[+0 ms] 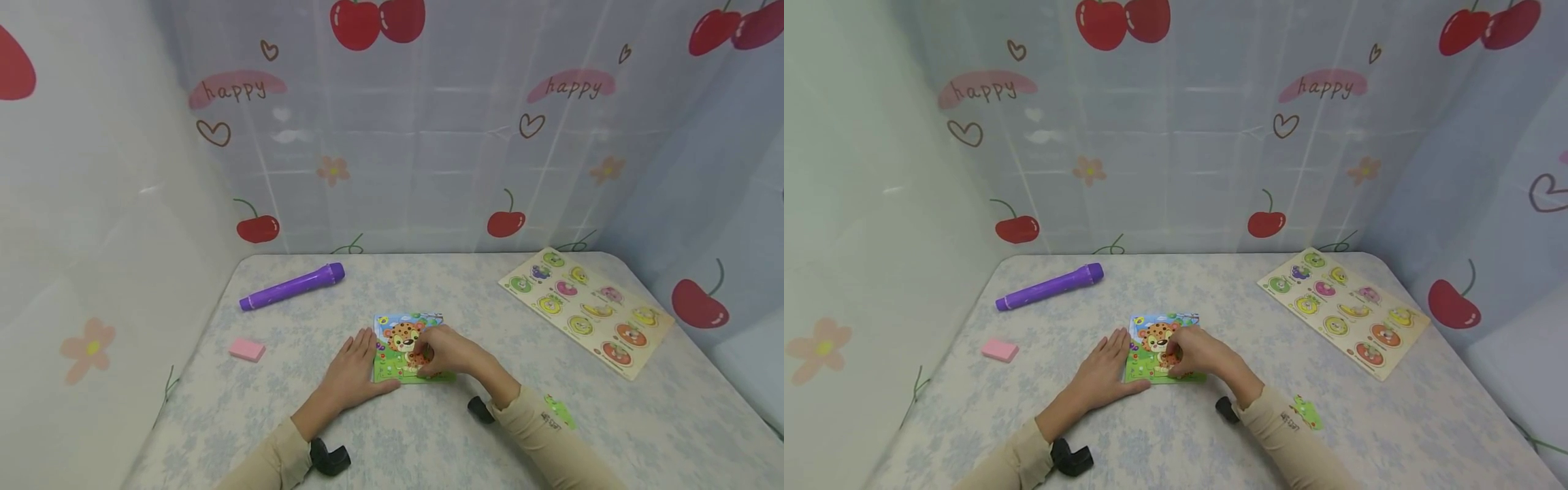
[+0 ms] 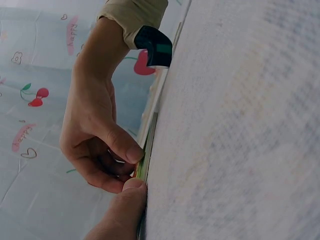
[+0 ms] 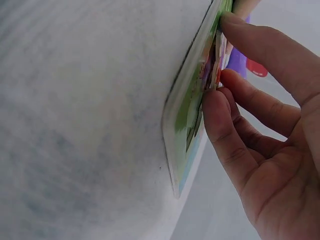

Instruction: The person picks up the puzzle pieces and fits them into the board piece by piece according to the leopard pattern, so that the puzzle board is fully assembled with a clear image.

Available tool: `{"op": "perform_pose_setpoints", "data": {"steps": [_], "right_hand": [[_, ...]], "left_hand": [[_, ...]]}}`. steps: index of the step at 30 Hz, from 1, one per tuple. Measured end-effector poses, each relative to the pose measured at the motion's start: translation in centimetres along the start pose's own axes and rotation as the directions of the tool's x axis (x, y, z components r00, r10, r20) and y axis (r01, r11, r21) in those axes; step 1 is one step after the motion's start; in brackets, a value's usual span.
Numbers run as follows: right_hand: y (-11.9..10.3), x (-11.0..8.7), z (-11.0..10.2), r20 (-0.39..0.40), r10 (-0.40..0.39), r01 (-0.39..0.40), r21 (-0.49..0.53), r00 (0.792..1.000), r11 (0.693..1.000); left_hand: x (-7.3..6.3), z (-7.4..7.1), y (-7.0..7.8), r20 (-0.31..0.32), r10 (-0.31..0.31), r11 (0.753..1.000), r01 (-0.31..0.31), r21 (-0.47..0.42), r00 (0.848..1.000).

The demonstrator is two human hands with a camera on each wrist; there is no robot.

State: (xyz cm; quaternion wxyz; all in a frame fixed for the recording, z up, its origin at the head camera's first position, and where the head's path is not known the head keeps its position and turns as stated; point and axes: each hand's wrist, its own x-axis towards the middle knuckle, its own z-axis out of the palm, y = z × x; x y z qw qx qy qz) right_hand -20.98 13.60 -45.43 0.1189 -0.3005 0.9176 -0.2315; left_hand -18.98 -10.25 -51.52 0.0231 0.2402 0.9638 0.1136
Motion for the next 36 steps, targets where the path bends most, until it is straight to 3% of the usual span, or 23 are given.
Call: {"op": "perform_pose_setpoints", "data": {"steps": [20, 27, 36], "right_hand": [[0.01, -0.13, -0.88, 0.000, 0.013, -0.013, 0.044, 1.000, 0.999], [0.06, 0.00, -0.25, 0.047, -0.007, 0.004, 0.051, 0.999, 0.999], [-0.21, -0.25, -0.52, 0.029, 0.001, -0.003, 0.057, 1.000, 0.998]], "left_hand": [[-0.04, -0.04, -0.01, -0.008, -0.001, 1.000, 0.001, 0.005, 1.000], [-0.07, -0.02, 0.09, 0.006, 0.000, 1.000, 0.000, 0.008, 1.000], [-0.07, -0.14, 0.10, 0.002, -0.006, 1.000, 0.006, 0.000, 1.000]]}}
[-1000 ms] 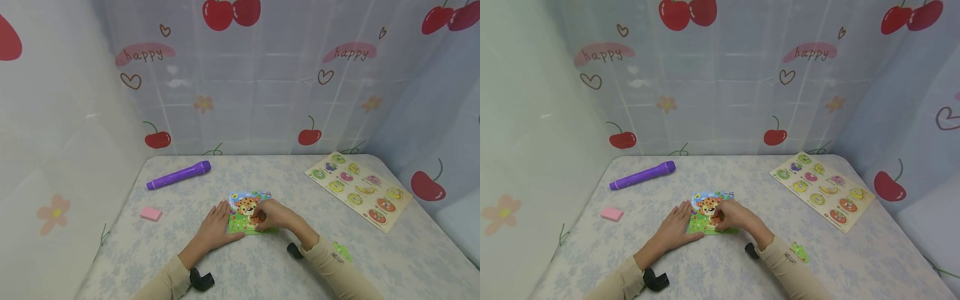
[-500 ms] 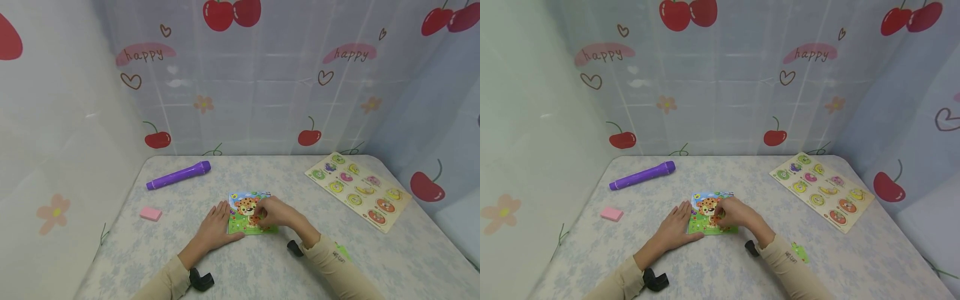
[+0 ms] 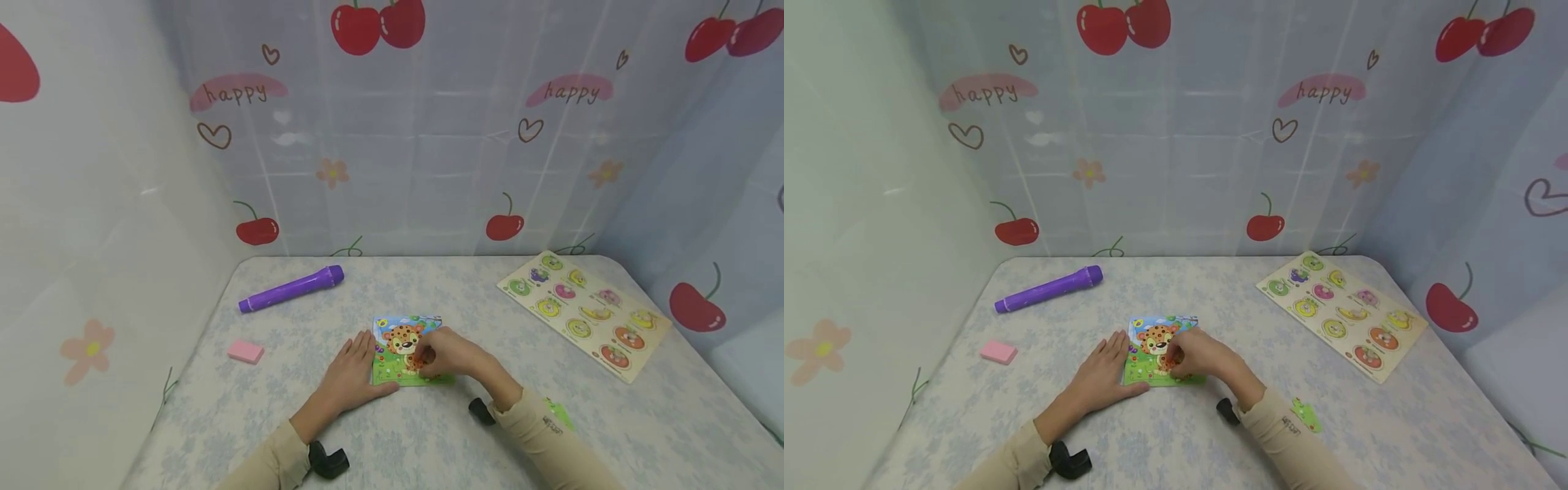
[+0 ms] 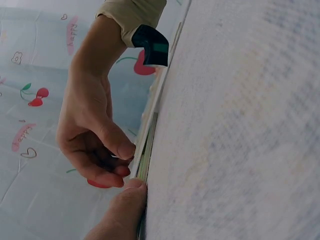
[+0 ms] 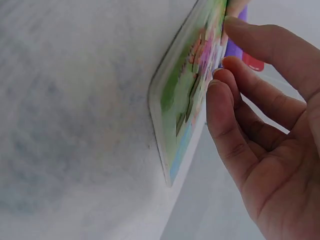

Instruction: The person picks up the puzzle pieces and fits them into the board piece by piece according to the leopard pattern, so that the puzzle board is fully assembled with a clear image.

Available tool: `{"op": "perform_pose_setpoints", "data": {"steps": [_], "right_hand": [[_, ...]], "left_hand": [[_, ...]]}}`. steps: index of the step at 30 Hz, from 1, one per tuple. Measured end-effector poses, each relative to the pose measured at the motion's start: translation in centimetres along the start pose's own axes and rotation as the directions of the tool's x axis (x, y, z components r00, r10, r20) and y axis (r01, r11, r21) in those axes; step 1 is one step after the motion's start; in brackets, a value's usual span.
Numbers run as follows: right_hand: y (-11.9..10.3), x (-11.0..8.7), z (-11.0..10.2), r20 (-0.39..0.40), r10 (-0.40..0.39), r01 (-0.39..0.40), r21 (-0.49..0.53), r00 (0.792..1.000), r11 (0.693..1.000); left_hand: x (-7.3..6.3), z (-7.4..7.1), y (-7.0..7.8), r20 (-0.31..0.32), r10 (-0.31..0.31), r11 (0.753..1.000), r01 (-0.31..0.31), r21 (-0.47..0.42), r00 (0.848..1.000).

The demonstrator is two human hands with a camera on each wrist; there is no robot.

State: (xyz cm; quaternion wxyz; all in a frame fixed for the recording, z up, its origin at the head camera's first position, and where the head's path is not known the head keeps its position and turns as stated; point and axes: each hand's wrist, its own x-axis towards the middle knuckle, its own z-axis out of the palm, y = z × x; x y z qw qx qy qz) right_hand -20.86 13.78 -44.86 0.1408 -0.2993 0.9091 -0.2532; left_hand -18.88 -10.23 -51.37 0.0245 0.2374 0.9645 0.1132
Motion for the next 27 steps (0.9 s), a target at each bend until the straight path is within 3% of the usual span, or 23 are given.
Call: {"op": "perform_pose_setpoints", "data": {"steps": [16, 21, 27], "right_hand": [[1.0, -1.0, -0.4, -0.001, -0.045, 0.045, 0.011, 0.999, 0.999], [1.3, -2.0, -0.6, -0.013, -0.077, 0.076, -0.011, 0.997, 0.997], [1.7, -3.8, -1.1, -0.014, -0.050, 0.050, 0.009, 0.999, 0.999]], "left_hand": [[0.0, -0.1, 0.0, -0.025, 0.008, 1.000, -0.008, 0.001, 1.000], [-0.1, -0.1, 0.1, -0.028, 0.005, 1.000, -0.005, 0.000, 1.000], [-0.1, -0.1, 0.1, -0.024, 0.005, 1.000, -0.005, 0.001, 1.000]]}}
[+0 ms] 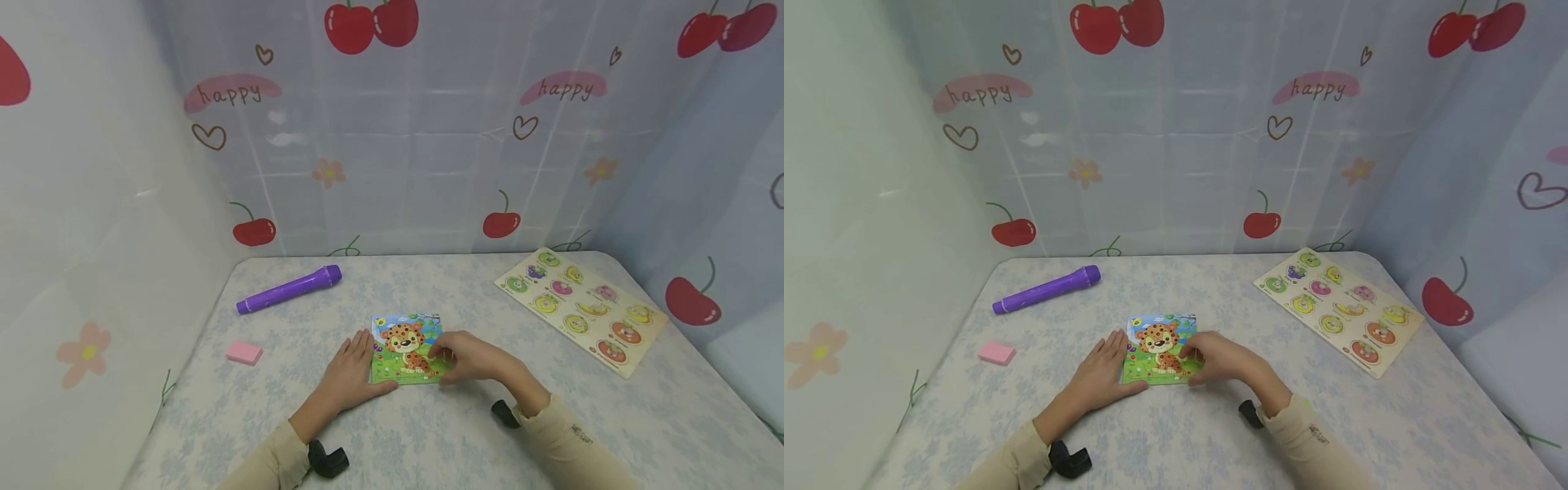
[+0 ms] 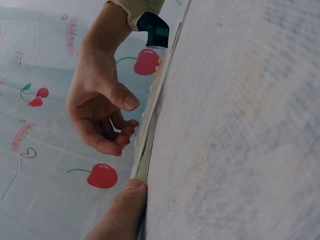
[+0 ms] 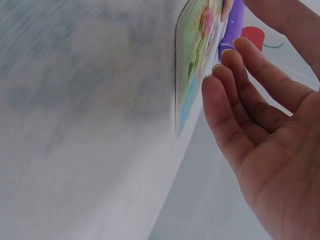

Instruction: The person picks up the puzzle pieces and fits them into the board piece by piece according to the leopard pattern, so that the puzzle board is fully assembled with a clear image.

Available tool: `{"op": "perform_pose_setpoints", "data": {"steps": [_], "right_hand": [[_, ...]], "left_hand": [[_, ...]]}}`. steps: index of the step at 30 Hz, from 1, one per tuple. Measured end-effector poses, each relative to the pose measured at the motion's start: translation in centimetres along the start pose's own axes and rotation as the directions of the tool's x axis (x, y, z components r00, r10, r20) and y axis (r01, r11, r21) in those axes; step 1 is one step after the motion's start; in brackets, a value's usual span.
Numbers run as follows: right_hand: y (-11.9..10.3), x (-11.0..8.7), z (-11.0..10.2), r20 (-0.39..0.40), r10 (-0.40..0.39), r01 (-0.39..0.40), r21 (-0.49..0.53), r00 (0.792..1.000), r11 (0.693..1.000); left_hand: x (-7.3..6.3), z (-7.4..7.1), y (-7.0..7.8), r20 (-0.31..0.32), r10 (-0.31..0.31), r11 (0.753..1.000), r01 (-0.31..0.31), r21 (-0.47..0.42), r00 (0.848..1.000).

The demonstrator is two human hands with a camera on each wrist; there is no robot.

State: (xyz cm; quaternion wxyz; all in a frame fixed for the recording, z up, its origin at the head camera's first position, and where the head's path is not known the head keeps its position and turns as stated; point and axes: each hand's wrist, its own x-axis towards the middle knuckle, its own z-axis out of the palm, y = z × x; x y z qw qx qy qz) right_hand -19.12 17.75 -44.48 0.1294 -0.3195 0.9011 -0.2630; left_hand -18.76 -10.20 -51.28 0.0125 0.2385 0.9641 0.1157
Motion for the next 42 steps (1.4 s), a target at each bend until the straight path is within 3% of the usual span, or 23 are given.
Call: {"op": "perform_pose_setpoints", "data": {"steps": [13, 23, 31, 36, 42], "right_hand": [[2.5, -5.0, -1.8, 0.022, 0.212, -0.213, 0.007, 0.977, 0.977], [4.8, -9.8, -2.1, 0.010, 0.270, -0.270, 0.060, 0.963, 0.961], [6.9, -13.5, -2.3, 0.015, 0.305, -0.305, 0.047, 0.952, 0.951], [7.6, -15.5, -2.4, 0.007, 0.366, -0.366, 0.012, 0.931, 0.931], [7.3, -16.7, -2.3, 0.027, 0.459, -0.460, 0.065, 0.888, 0.886]], "left_hand": [[0.0, 0.1, -0.5, 0.006, -0.008, 1.000, 0.007, 0.004, 1.000], [0.0, 0.0, -0.5, 0.010, -0.014, 1.000, 0.014, -0.008, 1.000], [0.0, 0.2, -0.7, 0.014, -0.014, 1.000, 0.014, -0.003, 1.000], [0.1, 0.3, -0.5, 0.014, -0.002, 1.000, 0.002, -0.010, 1.000], [0.1, 0.3, -0.2, 0.010, -0.004, 1.000, 0.004, -0.010, 1.000]]}}
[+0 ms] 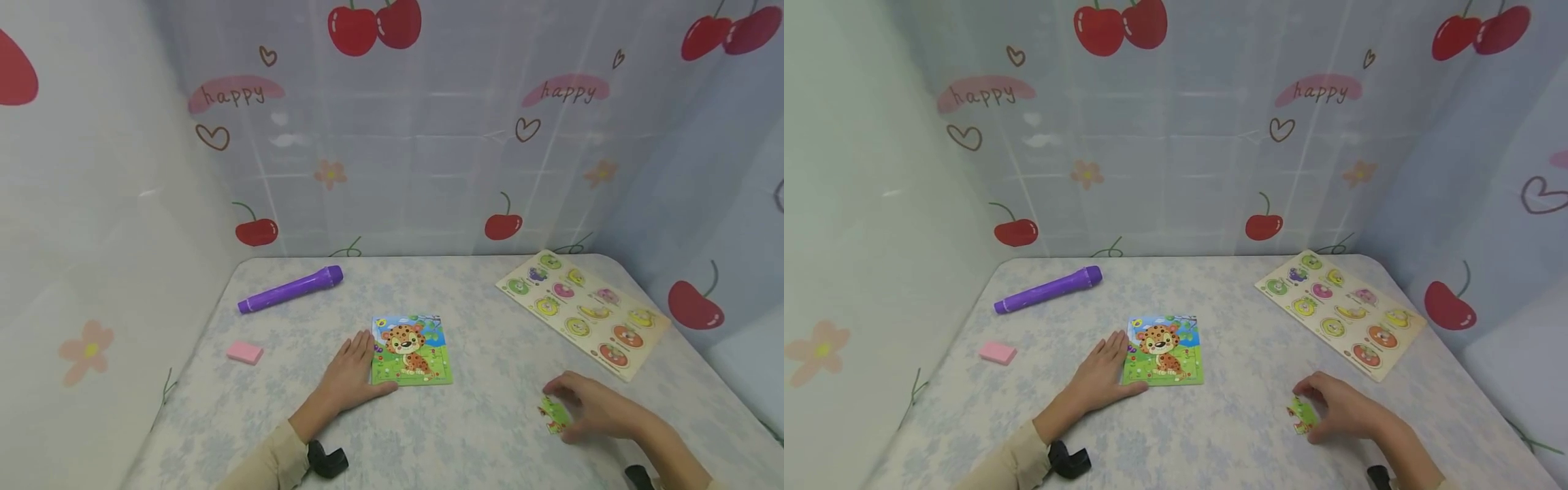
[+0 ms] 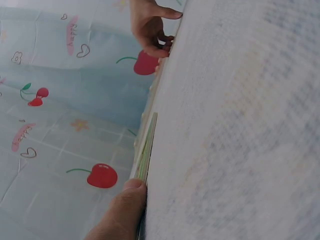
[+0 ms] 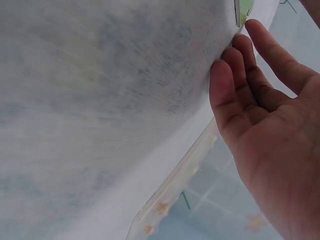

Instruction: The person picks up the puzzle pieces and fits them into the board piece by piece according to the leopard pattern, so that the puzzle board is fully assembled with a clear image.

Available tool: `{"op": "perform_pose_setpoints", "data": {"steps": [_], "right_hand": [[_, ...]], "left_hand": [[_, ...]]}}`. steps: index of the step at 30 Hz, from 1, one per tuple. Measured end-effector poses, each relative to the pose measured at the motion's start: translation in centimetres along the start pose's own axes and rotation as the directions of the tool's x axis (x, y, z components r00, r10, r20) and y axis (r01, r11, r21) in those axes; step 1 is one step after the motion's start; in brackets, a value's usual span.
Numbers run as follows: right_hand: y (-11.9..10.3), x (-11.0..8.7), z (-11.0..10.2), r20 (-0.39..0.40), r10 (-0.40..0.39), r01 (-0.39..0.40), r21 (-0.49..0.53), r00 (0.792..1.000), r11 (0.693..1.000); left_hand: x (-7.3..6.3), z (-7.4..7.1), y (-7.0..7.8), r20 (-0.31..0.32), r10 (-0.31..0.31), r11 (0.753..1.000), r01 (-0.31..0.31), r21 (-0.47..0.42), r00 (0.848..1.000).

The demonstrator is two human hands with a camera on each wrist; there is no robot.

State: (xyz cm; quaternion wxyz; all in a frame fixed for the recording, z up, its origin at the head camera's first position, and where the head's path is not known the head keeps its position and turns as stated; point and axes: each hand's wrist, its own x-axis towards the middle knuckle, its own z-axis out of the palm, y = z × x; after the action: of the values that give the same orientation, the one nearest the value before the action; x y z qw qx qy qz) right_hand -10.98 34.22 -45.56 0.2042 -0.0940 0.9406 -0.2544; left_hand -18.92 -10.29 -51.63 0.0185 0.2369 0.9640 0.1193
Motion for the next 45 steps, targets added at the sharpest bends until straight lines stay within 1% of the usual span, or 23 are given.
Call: {"op": "perform_pose_setpoints", "data": {"steps": [2, 7, 8, 14, 16, 20, 24, 28, 29, 35, 43, 45], "right_hand": [[0.0, -0.2, 0.1, -0.002, 0.019, -0.019, 0.012, 1.000, 1.000], [0.2, -0.3, 0.2, -0.001, 0.037, -0.037, 0.016, 0.999, 0.999], [0.3, -0.4, 0.2, 0.002, 0.031, -0.031, 0.020, 1.000, 0.999], [0.6, -0.4, 0.1, 0.003, -0.061, 0.061, 0.056, 0.998, 0.997], [0.6, -0.3, 0.1, 0.002, -0.058, 0.058, 0.067, 0.998, 0.996], [0.6, -0.2, 0.1, -0.005, -0.027, 0.027, 0.061, 1.000, 0.998], [0.6, -0.2, 0.1, -0.053, -0.018, 0.021, 0.044, 0.998, 0.999], [0.6, -0.1, -0.1, -0.112, -0.040, 0.042, 0.015, 0.993, 0.999], [0.5, 0.0, -0.2, -0.121, -0.030, 0.031, 0.010, 0.992, 0.999], [-0.1, 0.4, -0.3, -0.156, 0.034, -0.039, -0.028, 0.987, 0.999], [-1.2, 1.1, -0.1, -0.197, 0.051, -0.065, -0.066, 0.979, 0.996], [-1.5, 1.3, -0.1, -0.205, 0.024, -0.042, -0.082, 0.978, 0.996]], "left_hand": [[0.1, 0.1, 0.0, -0.005, 0.000, 1.000, 0.000, -0.001, 1.000], [0.1, 0.1, 0.0, 0.000, 0.001, 1.000, -0.001, -0.005, 1.000], [0.1, 0.1, 0.1, 0.001, 0.002, 1.000, -0.002, -0.006, 1.000], [0.1, -0.1, 0.1, 0.001, -0.004, 1.000, 0.004, 0.001, 1.000], [0.0, -0.1, 0.1, 0.005, -0.007, 1.000, 0.007, 0.000, 1.000], [0.0, 0.0, 0.1, 0.008, -0.006, 1.000, 0.006, -0.007, 1.000], [0.1, 0.1, 0.0, 0.006, -0.004, 1.000, 0.004, -0.002, 1.000], [0.1, 0.1, 0.0, 0.004, -0.007, 1.000, 0.007, -0.004, 1.000], [0.1, 0.1, 0.0, 0.007, -0.010, 1.000, 0.010, -0.004, 1.000], [0.0, -0.1, 0.1, 0.011, -0.008, 1.000, 0.008, -0.007, 1.000], [0.0, 0.0, 0.0, 0.003, -0.003, 1.000, 0.003, 0.007, 1.000], [0.0, 0.0, 0.0, 0.003, -0.003, 1.000, 0.003, 0.005, 1.000]]}}
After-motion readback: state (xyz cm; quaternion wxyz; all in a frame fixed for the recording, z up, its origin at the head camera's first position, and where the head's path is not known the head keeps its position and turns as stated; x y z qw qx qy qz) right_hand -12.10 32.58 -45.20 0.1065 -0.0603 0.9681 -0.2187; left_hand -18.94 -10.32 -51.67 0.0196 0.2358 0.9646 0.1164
